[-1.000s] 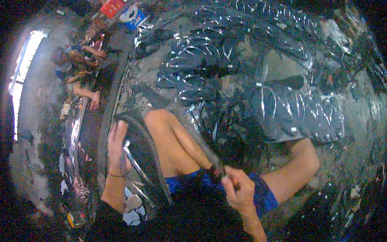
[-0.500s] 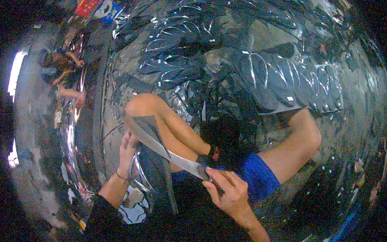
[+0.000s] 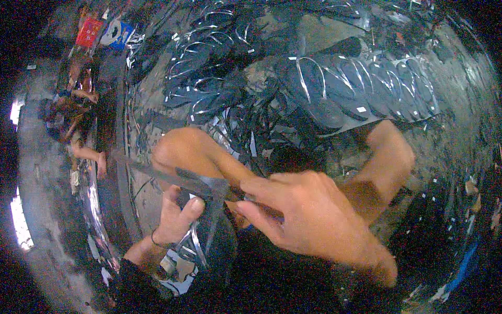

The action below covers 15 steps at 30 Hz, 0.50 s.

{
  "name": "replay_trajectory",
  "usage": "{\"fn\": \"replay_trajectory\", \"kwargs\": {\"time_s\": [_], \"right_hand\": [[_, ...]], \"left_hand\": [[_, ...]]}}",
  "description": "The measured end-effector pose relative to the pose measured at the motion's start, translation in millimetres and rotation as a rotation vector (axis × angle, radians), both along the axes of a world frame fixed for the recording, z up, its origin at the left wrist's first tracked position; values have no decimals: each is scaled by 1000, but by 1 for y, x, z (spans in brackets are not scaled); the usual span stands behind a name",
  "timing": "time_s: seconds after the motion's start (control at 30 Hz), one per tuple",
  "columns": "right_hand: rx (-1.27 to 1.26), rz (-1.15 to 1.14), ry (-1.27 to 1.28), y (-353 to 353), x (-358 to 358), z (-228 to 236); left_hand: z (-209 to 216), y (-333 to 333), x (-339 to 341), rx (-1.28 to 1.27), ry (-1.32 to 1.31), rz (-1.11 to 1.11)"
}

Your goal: The person uses a knife to cut individual flip-flops from a large connected sheet of rubber. They repeatedly pick up the sheet, cut along the outlines, and place the separated flip-flops aside.

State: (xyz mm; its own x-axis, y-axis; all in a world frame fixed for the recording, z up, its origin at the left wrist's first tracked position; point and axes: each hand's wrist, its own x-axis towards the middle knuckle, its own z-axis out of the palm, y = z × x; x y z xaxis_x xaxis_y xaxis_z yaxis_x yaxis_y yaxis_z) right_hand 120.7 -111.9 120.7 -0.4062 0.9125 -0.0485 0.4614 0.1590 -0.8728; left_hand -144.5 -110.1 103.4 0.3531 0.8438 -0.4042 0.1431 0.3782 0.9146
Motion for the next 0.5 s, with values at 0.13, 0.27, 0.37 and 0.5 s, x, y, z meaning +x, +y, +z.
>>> {"fn": "replay_trajectory", "kwargs": {"time_s": [0.13, 0.27, 0.37, 0.5], "right_hand": [[-238, 193, 96, 41, -3, 8], [-121, 70, 621, 30, -2, -34], [-210, -296, 705, -1, 10, -53], [-272, -394, 839, -26, -28, -67]], "left_hand": [[14, 4, 14, 26, 86, -82], [67, 70, 22, 233, 356, -348], [102, 67, 27, 632, 507, -217], [-2, -37, 7, -253, -220, -231]]}}
